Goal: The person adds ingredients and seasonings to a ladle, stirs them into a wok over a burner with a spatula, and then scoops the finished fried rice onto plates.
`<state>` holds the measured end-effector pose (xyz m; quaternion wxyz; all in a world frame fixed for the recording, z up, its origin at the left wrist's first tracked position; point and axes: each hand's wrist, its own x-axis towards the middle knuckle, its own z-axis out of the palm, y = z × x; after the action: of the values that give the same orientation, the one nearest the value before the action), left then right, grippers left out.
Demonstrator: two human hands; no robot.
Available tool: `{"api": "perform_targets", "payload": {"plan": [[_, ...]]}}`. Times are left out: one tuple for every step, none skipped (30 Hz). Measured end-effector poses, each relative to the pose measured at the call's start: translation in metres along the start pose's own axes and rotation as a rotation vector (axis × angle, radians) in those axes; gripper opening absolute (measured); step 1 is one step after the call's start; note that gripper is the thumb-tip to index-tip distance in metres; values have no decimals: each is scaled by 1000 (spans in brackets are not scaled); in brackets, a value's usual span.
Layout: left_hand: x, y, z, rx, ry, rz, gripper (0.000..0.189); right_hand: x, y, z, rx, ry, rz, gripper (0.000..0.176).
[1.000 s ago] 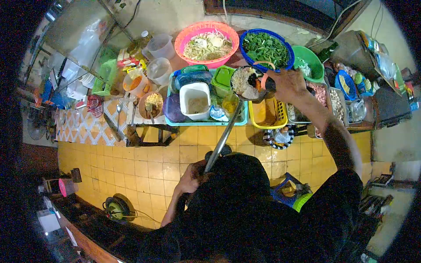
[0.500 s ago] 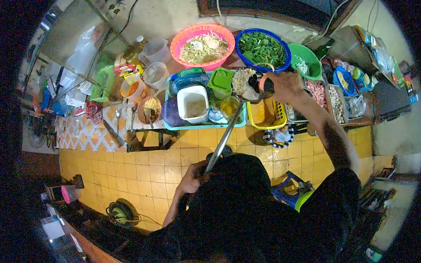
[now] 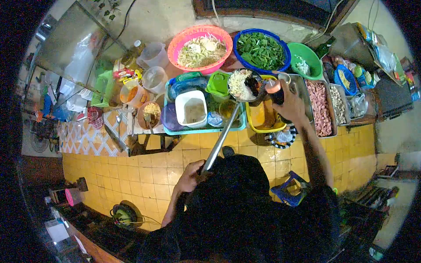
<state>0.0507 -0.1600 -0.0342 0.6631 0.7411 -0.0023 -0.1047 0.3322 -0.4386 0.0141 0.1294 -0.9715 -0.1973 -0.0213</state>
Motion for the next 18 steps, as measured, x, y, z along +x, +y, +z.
{"api": "perform_targets", "payload": {"plan": [[3,1,-2,-15,-29,-46,24,-2,5,8,64,-71,109,86],[6,2,-2,-11,-34,-43,24,-5,15,25,66,-66,113,86],[9,1,-2,51,-19,44,24,-8,27,47,201,75,68,86],[11,-1,-1,112,-4,129,23,-12,28,53,336,214,22,86],[12,-3,-1,117,-7,131,23,-16,26,59,435,279,-20,84],[11,-5,-1,79,-28,-4,23,-18,30,68,438,284,-19,84],[12,-5,-1,40,-47,-141,23,-20,37,85,369,406,-27,81],[14,1,-1,47,-47,-142,23,-24,44,102,299,527,-32,78],[15,13,0,91,-12,-113,21,-32,48,114,452,445,75,73],[16,22,0,135,23,-84,18,-37,51,124,459,448,78,73],[16,26,-2,142,22,-86,18,-42,54,135,543,444,79,70],[15,29,-4,87,26,-137,18,-49,55,141,625,437,81,67],[13,30,-4,31,28,-192,17,-62,38,119,390,348,157,48],[10,29,-4,33,26,-197,17,-71,26,122,393,346,161,48],[8,28,-4,-41,42,-246,17,-78,15,124,448,444,222,44],[7,28,-5,-113,60,-292,17,-84,8,125,504,545,281,40],[8,32,-6,-109,65,-287,17,-83,4,133,579,489,192,45],[8,38,-5,-138,91,-304,17,-83,0,140,660,426,106,50]]}}
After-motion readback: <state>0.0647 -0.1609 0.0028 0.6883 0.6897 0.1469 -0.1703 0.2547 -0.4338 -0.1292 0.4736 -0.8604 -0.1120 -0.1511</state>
